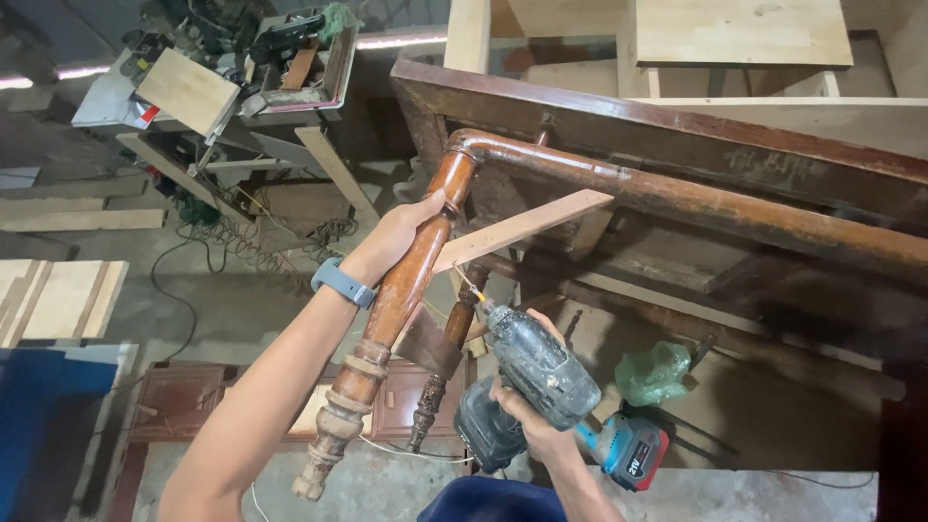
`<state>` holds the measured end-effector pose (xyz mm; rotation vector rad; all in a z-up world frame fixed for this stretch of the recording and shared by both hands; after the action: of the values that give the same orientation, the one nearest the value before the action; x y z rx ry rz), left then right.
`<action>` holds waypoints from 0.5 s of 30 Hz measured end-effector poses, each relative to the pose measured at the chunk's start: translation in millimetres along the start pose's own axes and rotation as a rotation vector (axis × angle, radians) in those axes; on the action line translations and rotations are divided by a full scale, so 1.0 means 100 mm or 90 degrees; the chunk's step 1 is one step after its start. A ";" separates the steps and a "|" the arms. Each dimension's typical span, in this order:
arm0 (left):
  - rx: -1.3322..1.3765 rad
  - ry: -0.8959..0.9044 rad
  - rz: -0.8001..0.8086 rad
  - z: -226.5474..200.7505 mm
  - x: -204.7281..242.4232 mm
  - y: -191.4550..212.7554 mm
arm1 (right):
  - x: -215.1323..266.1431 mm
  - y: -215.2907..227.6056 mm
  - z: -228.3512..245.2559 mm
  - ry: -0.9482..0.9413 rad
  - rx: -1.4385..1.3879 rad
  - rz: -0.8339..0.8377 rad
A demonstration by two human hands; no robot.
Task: Using a power drill to drive screws into a wooden furniture frame for assembly.
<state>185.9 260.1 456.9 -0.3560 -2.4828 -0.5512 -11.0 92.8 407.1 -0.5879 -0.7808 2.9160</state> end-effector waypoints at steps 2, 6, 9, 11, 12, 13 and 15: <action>0.024 -0.002 -0.004 0.02 -0.02 0.01 | 0.01 -0.01 -0.03 0.009 -0.033 0.009; 0.013 0.003 -0.010 -0.01 0.01 0.00 | -0.02 0.07 0.00 -0.017 0.111 0.007; 0.007 0.023 -0.020 -0.02 0.06 0.00 | -0.05 0.05 -0.01 -0.037 0.005 0.021; -0.005 0.011 -0.019 -0.02 0.03 0.00 | -0.05 0.09 -0.06 -0.021 0.013 0.020; -0.004 0.011 -0.021 -0.02 0.03 0.01 | -0.07 0.07 -0.05 -0.021 0.011 0.021; -0.011 0.008 -0.020 -0.02 0.03 0.01 | -0.08 0.04 -0.03 -0.009 -0.002 0.033; -0.017 0.008 -0.019 0.00 0.03 0.01 | -0.09 0.03 -0.02 -0.001 -0.016 0.043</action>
<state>184.3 260.8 458.8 -0.3243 -2.4742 -0.5973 -1.9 89.3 406.9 -0.6264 -0.8154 2.9727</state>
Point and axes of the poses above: each hand's wrist, its own x-axis away from the middle knuckle, its own y-axis out of the back of the hand, z = x × y, the point moved 8 cm from there along -x, towards the middle knuckle, and after that the axes turned 5 degrees about y, right-handed, at the moved point
